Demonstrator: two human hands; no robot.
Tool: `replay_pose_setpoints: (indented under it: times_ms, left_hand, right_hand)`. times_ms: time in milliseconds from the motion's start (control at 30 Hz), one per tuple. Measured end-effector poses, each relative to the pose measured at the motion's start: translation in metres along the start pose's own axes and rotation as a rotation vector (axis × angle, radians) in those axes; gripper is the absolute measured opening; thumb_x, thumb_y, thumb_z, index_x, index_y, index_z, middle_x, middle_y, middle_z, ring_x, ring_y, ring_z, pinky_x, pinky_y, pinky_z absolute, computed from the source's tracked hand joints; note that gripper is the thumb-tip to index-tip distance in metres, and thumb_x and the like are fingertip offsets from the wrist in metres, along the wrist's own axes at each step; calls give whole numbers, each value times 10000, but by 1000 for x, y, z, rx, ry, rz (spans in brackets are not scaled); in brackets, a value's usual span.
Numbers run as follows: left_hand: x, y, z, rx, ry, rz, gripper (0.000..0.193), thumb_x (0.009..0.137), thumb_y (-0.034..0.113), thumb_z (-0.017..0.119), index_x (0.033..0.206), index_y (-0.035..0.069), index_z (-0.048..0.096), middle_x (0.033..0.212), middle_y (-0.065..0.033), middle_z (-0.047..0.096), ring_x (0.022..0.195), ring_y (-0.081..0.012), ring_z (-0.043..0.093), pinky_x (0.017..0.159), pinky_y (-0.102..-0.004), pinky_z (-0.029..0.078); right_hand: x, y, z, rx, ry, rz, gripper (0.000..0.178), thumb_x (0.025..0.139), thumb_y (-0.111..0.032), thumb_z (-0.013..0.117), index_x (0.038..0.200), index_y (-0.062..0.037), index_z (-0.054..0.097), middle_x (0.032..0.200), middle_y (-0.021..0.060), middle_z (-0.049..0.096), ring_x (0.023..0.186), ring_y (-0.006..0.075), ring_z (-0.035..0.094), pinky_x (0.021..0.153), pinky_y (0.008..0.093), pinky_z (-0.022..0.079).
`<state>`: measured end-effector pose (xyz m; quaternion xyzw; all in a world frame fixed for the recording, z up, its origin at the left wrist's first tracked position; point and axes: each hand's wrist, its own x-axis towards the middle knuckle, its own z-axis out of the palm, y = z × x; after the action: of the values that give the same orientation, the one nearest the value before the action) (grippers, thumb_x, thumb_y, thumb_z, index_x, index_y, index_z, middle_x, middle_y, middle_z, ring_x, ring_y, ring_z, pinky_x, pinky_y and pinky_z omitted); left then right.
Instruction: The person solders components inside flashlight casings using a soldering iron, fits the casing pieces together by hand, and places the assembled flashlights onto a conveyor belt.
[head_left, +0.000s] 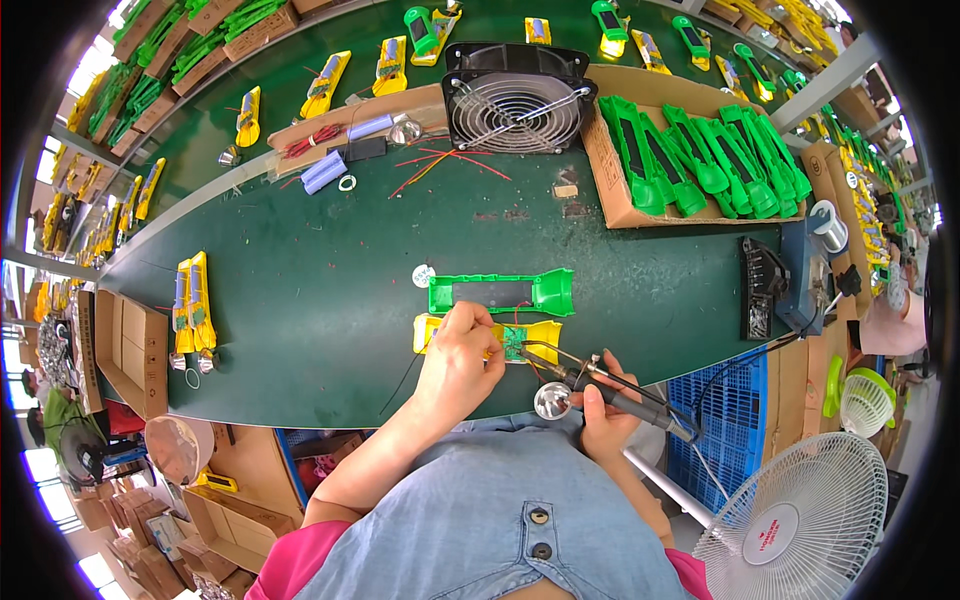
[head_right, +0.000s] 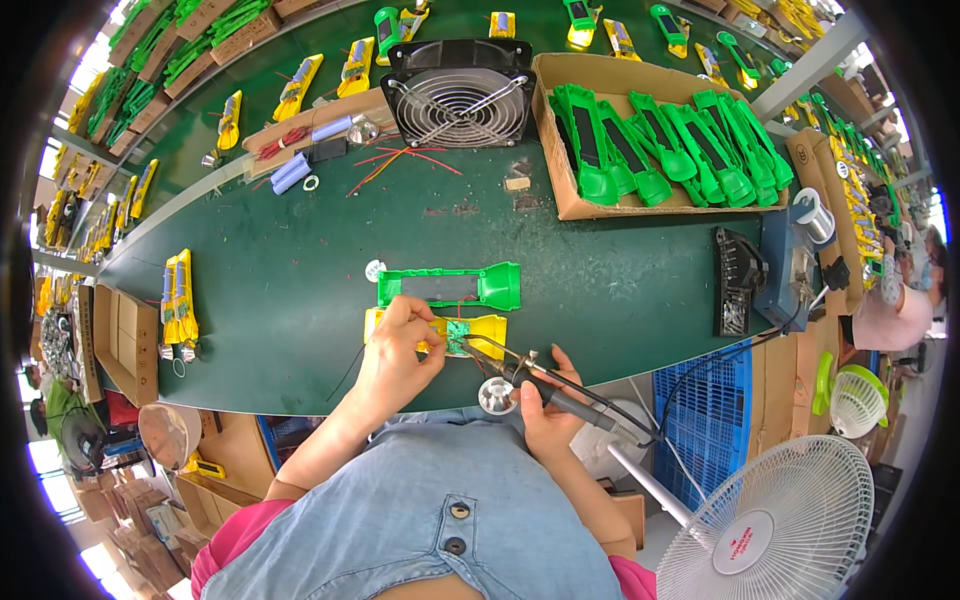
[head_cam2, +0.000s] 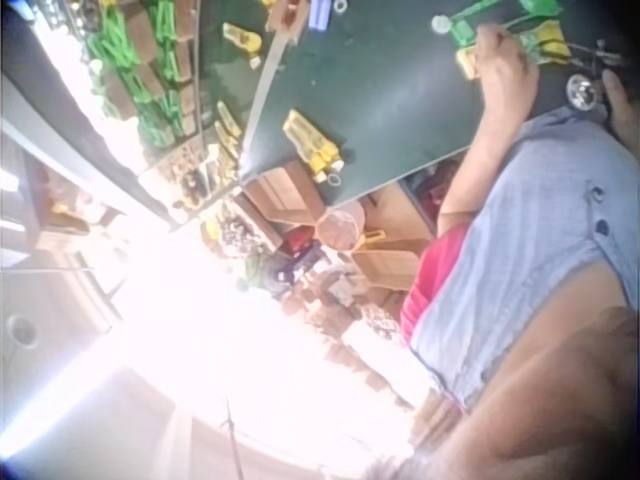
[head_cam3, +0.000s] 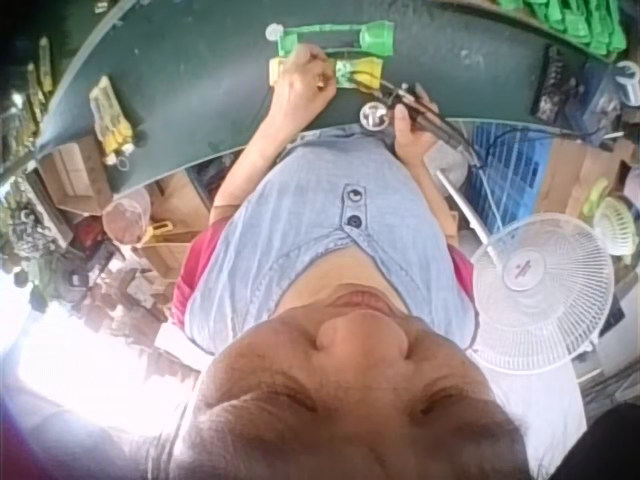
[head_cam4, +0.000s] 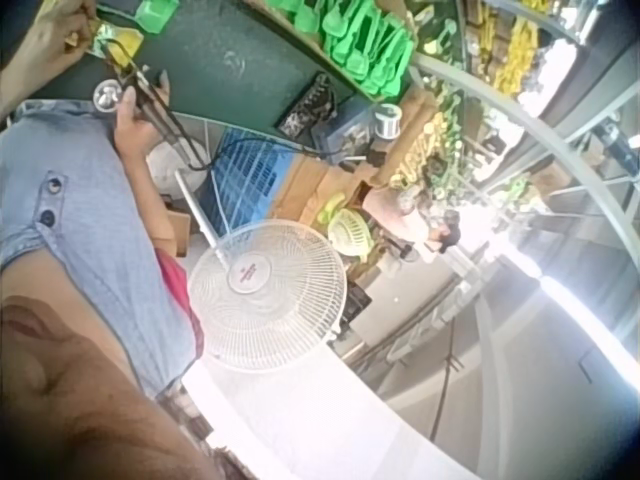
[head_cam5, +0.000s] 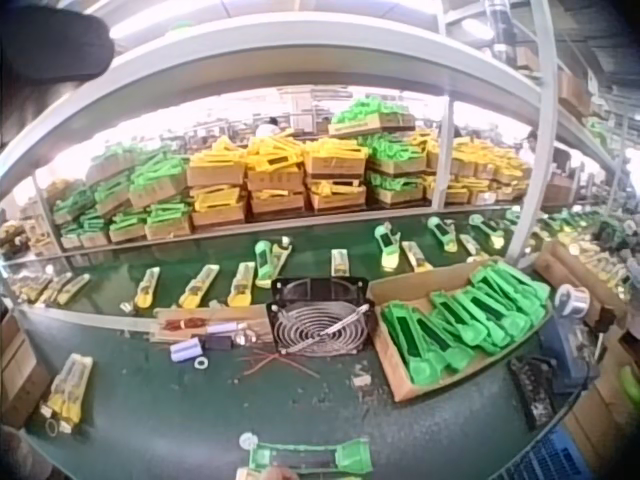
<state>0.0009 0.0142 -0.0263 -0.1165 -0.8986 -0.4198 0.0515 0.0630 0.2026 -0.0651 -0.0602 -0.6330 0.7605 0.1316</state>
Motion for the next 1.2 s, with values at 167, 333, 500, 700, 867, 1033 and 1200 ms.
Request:
replay_pose_setpoints:
  times_ms: [167,333,500,700,867,1033,1200]
  left_hand:
    - [1,1,-2,-13,-38,-4,102,621,-46,646,685,-10,576,912,-116,515,777,-261,556,642,-333,465]
    - [3,1,-3,8,-50,14,116,620,-48,649,691,-10,566,905,-118,511,780,-267,550,647,-335,459]
    - [3,0,-3,42,-55,35,137,622,-49,659,710,-5,563,905,-118,508,800,-272,548,674,-332,456]
    - [0,-2,-7,-32,-90,31,148,641,-24,684,727,2,567,937,-116,506,851,-267,544,719,-341,455]
    - [-32,4,-33,261,6,172,207,667,114,731,609,33,550,634,-88,528,575,-252,550,505,-338,434]
    - [-37,-5,-56,643,73,-67,114,678,88,699,661,31,601,713,-125,604,604,-261,585,529,-326,466]
    - [-13,7,-52,449,189,349,223,594,-4,671,810,49,656,877,-67,624,775,-214,599,654,-344,476]
  right_hand:
    - [3,-8,-2,-10,7,-22,243,786,-6,585,1005,54,499,1025,218,558,645,149,633,722,278,518]
    - [9,2,-16,-120,-27,-228,241,791,-11,585,1004,47,488,968,188,586,662,149,645,864,357,491]
    - [5,-8,-7,-98,14,-193,242,772,-10,601,987,35,498,926,144,581,657,150,645,1027,448,314]
    - [-1,-4,-9,-117,32,-164,215,785,-44,579,971,43,517,846,102,576,599,156,638,1058,471,272]
    - [3,-4,-15,-277,-102,-330,218,788,-50,579,976,43,517,925,117,572,607,156,642,1059,489,260]
    - [9,-11,-9,-333,-151,-379,177,758,-61,617,918,-31,548,584,22,610,561,102,547,1034,500,224]
    - [8,-9,-14,-370,-179,-373,179,773,-90,610,916,-10,539,625,29,595,572,124,588,1046,516,210]
